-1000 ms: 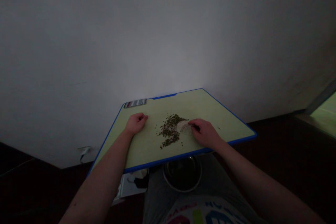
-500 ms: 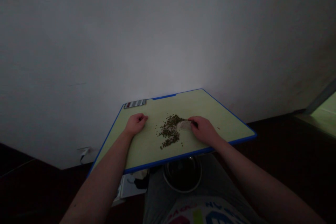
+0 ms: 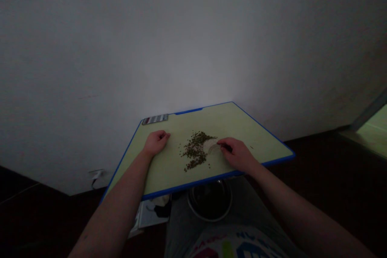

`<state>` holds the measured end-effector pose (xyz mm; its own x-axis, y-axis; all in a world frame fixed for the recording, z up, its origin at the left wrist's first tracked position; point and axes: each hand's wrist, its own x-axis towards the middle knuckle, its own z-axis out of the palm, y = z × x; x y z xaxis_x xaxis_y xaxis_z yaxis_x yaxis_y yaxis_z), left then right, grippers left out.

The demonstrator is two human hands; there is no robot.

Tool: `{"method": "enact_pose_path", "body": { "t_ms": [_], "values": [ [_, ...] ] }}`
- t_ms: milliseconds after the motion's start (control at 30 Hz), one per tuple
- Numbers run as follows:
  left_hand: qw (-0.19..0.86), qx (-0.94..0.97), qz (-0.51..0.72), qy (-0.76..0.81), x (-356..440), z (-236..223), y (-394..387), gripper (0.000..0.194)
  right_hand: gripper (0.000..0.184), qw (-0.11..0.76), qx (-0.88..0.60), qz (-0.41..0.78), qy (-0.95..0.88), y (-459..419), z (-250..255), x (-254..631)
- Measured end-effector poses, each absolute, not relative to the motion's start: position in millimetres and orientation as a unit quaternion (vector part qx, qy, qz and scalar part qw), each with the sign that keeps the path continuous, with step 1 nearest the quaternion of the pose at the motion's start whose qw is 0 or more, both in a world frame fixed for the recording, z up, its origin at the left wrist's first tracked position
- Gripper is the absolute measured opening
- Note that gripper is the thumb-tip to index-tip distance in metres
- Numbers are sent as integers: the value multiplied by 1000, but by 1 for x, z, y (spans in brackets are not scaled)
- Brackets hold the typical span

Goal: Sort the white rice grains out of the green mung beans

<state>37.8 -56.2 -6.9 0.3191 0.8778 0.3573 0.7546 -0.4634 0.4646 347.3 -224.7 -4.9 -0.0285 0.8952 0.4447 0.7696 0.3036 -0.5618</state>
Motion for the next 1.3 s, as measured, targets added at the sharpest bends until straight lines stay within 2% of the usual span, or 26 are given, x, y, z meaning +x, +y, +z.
{"method": "enact_pose_path", "body": {
  "t_ms": [367,800,1300],
  "values": [
    [102,806,288,507,38,-6,-58,39,29,354,-609,45,-709,-216,-5,343],
    [106,804,289,509,39,-4,-59,38,27,366,-573,93,-727,-218,-3,347],
    [104,803,287,512,39,-6,-57,38,27,377,-570,90,-725,-230,-6,348]
  ]
}}
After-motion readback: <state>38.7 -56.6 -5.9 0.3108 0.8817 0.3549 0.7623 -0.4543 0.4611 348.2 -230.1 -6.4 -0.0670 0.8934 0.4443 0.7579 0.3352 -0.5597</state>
